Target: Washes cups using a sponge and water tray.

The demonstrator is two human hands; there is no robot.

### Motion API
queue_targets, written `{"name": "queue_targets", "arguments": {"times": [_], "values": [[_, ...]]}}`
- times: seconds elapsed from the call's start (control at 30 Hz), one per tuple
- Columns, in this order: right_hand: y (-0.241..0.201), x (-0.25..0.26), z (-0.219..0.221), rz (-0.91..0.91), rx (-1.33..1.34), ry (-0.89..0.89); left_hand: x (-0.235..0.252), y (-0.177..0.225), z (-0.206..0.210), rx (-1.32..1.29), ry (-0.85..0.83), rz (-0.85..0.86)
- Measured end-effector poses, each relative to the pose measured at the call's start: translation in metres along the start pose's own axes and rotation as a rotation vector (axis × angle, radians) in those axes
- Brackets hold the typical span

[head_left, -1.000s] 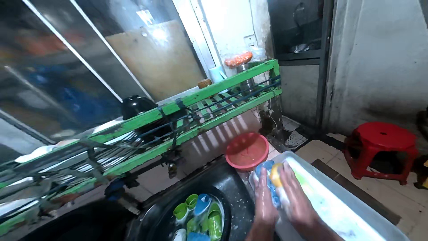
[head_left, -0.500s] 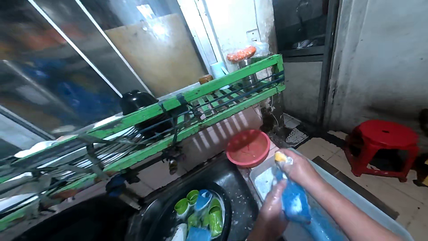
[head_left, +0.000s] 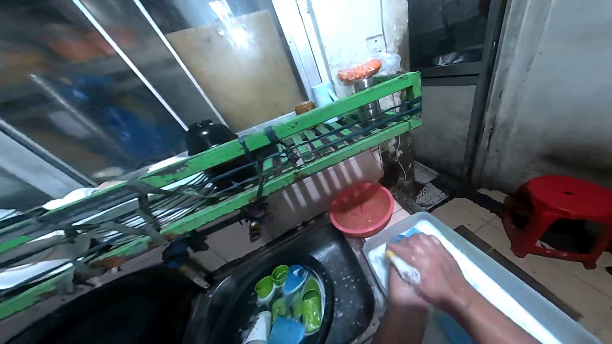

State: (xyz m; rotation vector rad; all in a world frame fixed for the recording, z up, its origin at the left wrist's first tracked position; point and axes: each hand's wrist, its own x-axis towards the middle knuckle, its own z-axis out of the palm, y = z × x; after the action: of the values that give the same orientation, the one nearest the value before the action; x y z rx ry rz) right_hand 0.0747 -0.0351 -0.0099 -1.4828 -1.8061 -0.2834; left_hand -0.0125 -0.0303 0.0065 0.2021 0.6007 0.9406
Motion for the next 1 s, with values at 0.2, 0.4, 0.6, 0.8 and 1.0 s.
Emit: {"name": "queue_targets", "arguments": {"times": [0.2, 0.4, 0.6, 0.8, 1.0], "values": [[0.003, -0.007, 0.001, 0.171, 0.166, -0.011, 0.021, 0.002, -0.010, 0.101, 0.013, 0.059], [0.025, -0.073, -0.053, 0.331, 0.236, -0.456, 0.038, 0.121, -0.122, 0.912, 0.319, 0.536], [0.075, -0.097, -0.071, 0.573, 0.145, -0.645, 0.023, 0.199, -0.186, 1.592, 0.700, 0.556], [0.077, -0.101, -0.054, 0.554, -0.013, -0.805, 0.020, 0.055, -0.059, 1.842, -0.595, 0.466], [0.083, -0.105, -0.053, 0.567, -0.048, -0.992, -0.005, -0.054, -0.034, 2.489, -1.347, 0.197]]}}
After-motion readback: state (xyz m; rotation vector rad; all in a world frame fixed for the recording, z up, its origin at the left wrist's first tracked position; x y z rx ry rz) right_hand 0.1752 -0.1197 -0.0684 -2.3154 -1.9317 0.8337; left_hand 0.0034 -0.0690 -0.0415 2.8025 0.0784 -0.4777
